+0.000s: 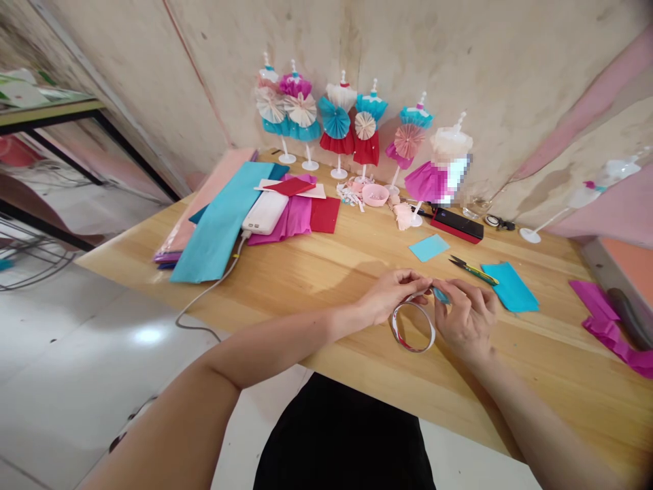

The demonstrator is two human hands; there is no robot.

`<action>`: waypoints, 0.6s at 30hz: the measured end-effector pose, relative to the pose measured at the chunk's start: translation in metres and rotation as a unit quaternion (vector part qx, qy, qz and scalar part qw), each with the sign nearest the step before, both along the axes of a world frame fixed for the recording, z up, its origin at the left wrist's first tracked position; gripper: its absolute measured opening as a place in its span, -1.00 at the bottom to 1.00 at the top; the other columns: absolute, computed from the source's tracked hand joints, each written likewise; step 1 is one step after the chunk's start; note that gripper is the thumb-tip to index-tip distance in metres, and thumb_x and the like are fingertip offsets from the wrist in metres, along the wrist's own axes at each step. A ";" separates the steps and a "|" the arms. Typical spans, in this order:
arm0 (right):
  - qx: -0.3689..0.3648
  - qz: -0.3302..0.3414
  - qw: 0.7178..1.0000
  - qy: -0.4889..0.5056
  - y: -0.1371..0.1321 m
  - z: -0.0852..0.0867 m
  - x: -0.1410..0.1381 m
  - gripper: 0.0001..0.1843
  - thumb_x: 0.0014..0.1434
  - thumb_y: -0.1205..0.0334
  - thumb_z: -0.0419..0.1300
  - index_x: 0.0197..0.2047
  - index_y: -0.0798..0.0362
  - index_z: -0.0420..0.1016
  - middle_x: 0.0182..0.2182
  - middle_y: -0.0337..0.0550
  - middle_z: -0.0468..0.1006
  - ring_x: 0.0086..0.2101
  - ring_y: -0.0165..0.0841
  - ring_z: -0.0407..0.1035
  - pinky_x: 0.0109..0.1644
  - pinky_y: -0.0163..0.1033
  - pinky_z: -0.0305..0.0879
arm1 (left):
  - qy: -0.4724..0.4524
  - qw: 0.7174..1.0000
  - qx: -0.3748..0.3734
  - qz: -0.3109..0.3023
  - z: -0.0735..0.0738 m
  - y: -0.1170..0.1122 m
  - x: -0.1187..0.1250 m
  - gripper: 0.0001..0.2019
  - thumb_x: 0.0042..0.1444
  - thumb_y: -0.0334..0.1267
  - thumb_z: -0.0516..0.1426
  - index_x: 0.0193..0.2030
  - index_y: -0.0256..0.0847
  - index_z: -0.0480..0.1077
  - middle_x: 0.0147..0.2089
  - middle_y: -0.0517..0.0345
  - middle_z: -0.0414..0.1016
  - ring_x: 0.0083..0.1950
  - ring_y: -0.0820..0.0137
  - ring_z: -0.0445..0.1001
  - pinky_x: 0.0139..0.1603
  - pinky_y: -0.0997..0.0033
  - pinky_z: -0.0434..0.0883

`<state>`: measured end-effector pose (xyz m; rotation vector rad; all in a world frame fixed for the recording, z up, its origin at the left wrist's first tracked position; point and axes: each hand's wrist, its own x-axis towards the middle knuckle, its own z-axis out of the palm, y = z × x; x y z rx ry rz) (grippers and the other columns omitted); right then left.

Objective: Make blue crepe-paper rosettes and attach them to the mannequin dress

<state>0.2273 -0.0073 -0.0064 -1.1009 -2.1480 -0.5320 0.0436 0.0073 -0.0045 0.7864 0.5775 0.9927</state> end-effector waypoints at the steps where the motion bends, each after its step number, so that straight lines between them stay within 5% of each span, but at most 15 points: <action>1: -0.008 -0.004 1.000 -0.003 0.000 0.000 0.000 -0.59 0.22 0.26 0.18 0.13 -0.12 0.25 -0.09 -0.11 0.59 -0.12 -0.19 0.49 -0.07 -0.04 0.23 | 0.002 1.000 0.003 -0.001 -0.001 0.000 0.000 -0.63 -0.02 -0.07 0.32 -0.25 -0.36 0.42 -0.26 0.14 0.45 -0.32 0.55 0.45 -0.10 0.37 0.38; 8: -0.039 0.005 0.998 0.039 -0.001 0.005 -0.010 -0.51 0.21 0.27 0.18 0.18 -0.09 0.18 -0.05 -0.09 0.58 -0.04 -0.13 0.44 0.02 0.04 0.22 | 0.029 0.998 0.041 0.038 0.003 0.001 0.001 -0.68 0.06 -0.09 0.27 -0.25 -0.34 0.39 -0.26 0.13 0.45 -0.29 0.52 0.45 -0.10 0.37 0.40; 14: -0.203 0.091 0.963 0.152 -0.009 0.036 -0.017 -0.39 0.24 0.14 0.13 0.31 -0.03 0.07 0.21 0.01 0.34 0.15 -0.11 0.26 0.17 0.12 0.21 | 0.184 0.965 0.167 0.087 0.003 0.006 -0.006 -0.77 0.18 -0.13 0.16 -0.23 -0.30 0.39 -0.33 0.15 0.46 -0.29 0.47 0.48 -0.15 0.41 0.40; 18: -0.210 0.087 0.963 0.141 -0.004 0.041 -0.011 -0.59 0.23 0.16 0.18 0.14 -0.06 0.31 0.14 -0.06 0.41 0.14 -0.14 0.27 0.20 0.08 0.18 | 0.248 0.934 0.245 0.071 0.002 0.001 -0.006 -0.76 0.23 -0.11 0.09 -0.18 -0.26 0.40 -0.28 0.13 0.49 -0.27 0.45 0.50 -0.17 0.43 0.40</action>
